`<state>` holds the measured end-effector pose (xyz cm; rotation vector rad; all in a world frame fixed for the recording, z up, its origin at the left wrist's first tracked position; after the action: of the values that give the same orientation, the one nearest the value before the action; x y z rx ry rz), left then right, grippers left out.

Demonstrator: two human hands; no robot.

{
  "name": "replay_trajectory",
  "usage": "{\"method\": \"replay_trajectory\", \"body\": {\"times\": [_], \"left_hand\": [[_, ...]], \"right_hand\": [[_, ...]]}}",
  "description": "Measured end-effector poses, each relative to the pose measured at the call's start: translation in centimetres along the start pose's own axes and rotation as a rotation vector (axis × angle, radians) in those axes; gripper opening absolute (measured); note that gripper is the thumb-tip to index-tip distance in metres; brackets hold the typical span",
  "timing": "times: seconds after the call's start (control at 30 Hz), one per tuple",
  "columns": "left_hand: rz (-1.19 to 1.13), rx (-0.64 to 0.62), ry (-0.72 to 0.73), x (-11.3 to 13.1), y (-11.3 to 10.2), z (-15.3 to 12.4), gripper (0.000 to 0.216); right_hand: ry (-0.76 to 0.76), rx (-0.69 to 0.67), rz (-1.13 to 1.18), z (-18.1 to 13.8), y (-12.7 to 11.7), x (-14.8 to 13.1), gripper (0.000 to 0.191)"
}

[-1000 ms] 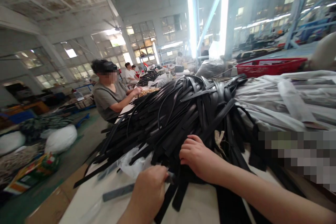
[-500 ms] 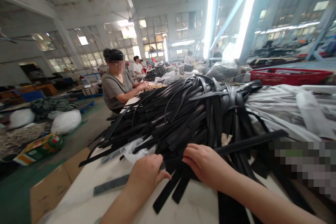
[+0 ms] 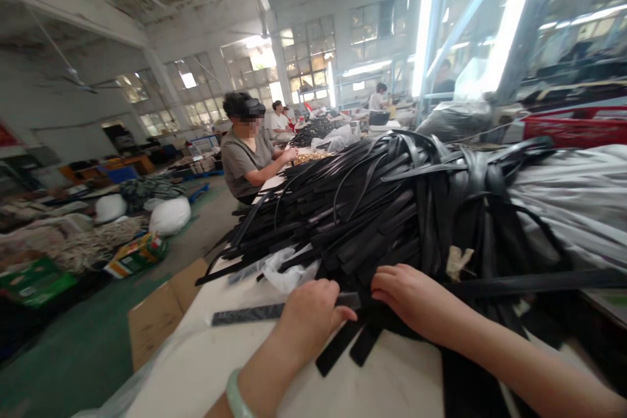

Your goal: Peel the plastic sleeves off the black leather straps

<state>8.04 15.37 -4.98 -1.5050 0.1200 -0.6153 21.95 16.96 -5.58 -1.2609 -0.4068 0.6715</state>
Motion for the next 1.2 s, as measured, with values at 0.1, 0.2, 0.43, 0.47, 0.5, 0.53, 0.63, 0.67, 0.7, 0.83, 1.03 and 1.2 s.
{"method": "replay_trajectory", "body": {"times": [0.1, 0.2, 0.43, 0.47, 0.5, 0.53, 0.63, 0.67, 0.7, 0.83, 1.03, 1.2], "left_hand": [[0.030, -0.022, -0.014, 0.1, 0.5, 0.1, 0.036], [0.037, -0.024, 0.026, 0.8, 0.9, 0.1, 0.041], [0.145, 0.081, -0.007, -0.9, -1.3, 0.2, 0.038], [0.164, 0.103, -0.013, -1.0, -1.6, 0.2, 0.039], [0.176, 0.122, -0.007, -0.9, -1.8, 0.2, 0.041], [0.179, 0.137, 0.013, -0.6, -1.8, 0.1, 0.042], [0.160, 0.167, 0.116, 1.0, -1.1, -0.4, 0.048], [0.152, 0.176, 0.153, 1.5, -0.8, -0.5, 0.049], [0.145, 0.188, 0.184, 2.0, -0.5, -0.7, 0.050], [0.131, 0.210, 0.241, 2.9, 0.0, -1.0, 0.048], [0.128, 0.131, 0.211, 3.2, 1.7, -0.8, 0.040], [0.030, 0.012, 0.138, 2.6, 2.4, -0.8, 0.056]], "right_hand": [[-0.013, 0.063, 0.015, -0.2, 0.0, -1.2, 0.019], [-0.024, 0.056, 0.019, -0.4, -0.3, -2.4, 0.019], [-0.028, -0.153, -0.076, -0.4, -1.9, 1.0, 0.015], [-0.003, -0.151, -0.089, -0.4, -2.0, 1.4, 0.014], [0.023, -0.134, -0.100, -0.4, -2.0, 1.5, 0.014], [0.041, -0.111, -0.106, -0.4, -1.9, 1.3, 0.014], [0.012, -0.047, -0.081, -0.5, -1.4, -0.6, 0.016], [-0.016, -0.038, -0.059, -0.5, -1.3, -1.3, 0.016], [-0.039, -0.032, -0.040, -0.5, -1.2, -1.9, 0.016], [-0.076, -0.010, -0.013, -0.5, -1.5, -3.1, 0.013], [-0.120, 0.017, 0.026, -0.8, -0.8, -3.7, 0.014], [-0.104, -0.044, -0.044, -1.0, 1.2, -2.5, 0.016]]}}
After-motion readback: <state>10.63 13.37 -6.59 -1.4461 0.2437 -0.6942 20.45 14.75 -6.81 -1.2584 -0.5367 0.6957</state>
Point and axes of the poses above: each hand's wrist, its own z-axis towards the middle knuckle, its own y-axis out of the palm, x = y × z, the point moved 7 cm from there along z, towards the middle knuckle, and after that the axes turned 14 degrees about -z, right-handed, at the moved point
